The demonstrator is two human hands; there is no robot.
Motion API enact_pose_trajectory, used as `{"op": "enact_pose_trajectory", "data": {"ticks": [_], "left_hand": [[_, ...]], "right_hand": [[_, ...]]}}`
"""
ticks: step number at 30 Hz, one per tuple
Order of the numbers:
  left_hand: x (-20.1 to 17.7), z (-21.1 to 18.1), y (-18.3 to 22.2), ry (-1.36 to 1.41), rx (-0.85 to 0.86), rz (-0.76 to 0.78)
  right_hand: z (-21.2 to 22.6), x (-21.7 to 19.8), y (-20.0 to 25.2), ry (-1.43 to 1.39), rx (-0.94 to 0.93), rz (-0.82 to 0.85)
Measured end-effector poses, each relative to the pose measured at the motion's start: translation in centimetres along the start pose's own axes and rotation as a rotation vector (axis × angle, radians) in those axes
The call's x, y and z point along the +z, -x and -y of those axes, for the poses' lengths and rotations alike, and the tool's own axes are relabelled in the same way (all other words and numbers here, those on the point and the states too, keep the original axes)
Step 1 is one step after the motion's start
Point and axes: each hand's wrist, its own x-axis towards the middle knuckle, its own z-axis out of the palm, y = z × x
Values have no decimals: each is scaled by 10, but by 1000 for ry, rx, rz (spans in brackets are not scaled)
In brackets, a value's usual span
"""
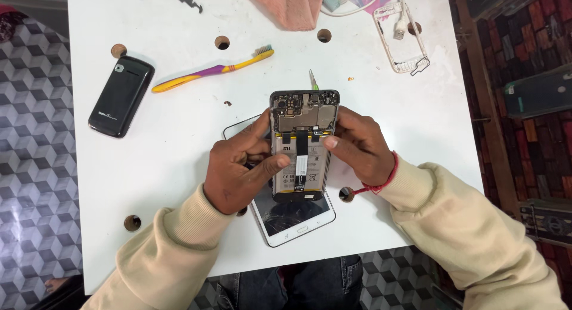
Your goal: The person disassembles a white smartphone, removes the battery, and uses a screwdriver to adjust internal components. They then clean the screen with a toothbrush and proceed to disassemble a black feature phone, removing its back cover and battery.
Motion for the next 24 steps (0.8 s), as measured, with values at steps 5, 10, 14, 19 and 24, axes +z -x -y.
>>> {"op": "enact_pose_trajectory", "data": {"ticks": [5, 10, 14, 19, 24], "left_hand": [[0, 1, 0, 1, 15, 16], [1, 1, 4, -71, 44, 10], [9, -2, 11, -75, 136, -10], [10, -1, 13, -36, 94, 59], [11, -4, 15, -61, 108, 139]], "right_hand": [[0, -2, 1, 107, 6, -41], [1, -2, 0, 119, 38, -58], [5, 0, 2, 42, 32, -86], [-4, 3, 9, -154, 85, -160], [-17, 4, 17, -424, 118, -231]]}}
